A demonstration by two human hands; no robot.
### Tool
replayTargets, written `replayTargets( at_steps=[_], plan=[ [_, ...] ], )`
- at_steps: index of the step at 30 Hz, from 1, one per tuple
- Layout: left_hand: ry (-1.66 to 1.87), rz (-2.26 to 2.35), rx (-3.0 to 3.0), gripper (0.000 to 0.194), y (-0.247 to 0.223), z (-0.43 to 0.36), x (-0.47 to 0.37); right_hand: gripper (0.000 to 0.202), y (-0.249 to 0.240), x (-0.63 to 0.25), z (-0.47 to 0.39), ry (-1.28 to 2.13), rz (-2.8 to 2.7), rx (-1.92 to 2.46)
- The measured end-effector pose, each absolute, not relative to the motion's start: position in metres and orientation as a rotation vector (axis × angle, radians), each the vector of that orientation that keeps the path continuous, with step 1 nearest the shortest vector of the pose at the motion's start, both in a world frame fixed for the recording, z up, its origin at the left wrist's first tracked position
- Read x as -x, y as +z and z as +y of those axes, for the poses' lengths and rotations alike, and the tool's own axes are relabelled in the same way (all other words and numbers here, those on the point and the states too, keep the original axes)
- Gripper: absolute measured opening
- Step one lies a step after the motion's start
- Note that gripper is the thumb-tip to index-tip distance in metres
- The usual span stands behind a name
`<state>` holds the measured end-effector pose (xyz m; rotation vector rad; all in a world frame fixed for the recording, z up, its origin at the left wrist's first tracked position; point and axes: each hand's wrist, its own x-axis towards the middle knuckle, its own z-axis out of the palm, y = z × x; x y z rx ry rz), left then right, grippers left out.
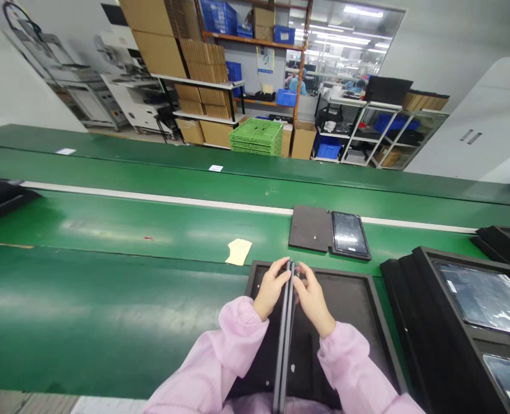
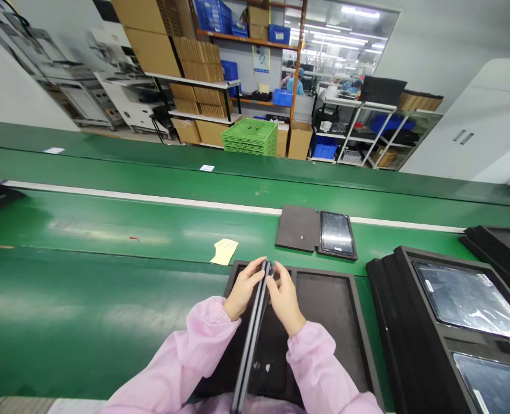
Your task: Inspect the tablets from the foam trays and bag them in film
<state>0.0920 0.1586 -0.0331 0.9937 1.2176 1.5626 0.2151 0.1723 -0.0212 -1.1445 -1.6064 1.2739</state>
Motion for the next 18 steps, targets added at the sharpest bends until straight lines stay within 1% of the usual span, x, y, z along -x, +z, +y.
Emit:
replayTargets(
  at_steps=[2, 5, 9, 18],
  plan=[
    [1.540, 1.177, -1.000, 0.036, -0.030, 0.162, -0.092, 0.052, -0.017, -0.213, 0.187, 1.355, -1.583, 1.119],
    [1.507, 1.138, -1.025, 0.031, -0.024, 0.165, -0.092, 0.044, -0.013, -0.215, 0.198, 1.456, -1.561, 1.089],
    [1.464, 1.145, -1.077, 0.027, -0.018, 0.168, -0.092, 0.036, -0.011, -0.221, 0.199, 1.505, -1.521, 1.064],
    [1.377, 1.118, -1.104, 0.029, -0.018, 0.166, -0.089, 0.036, -0.013, -0.227, 0.198, 1.580, -1.510, 1.021]
  ],
)
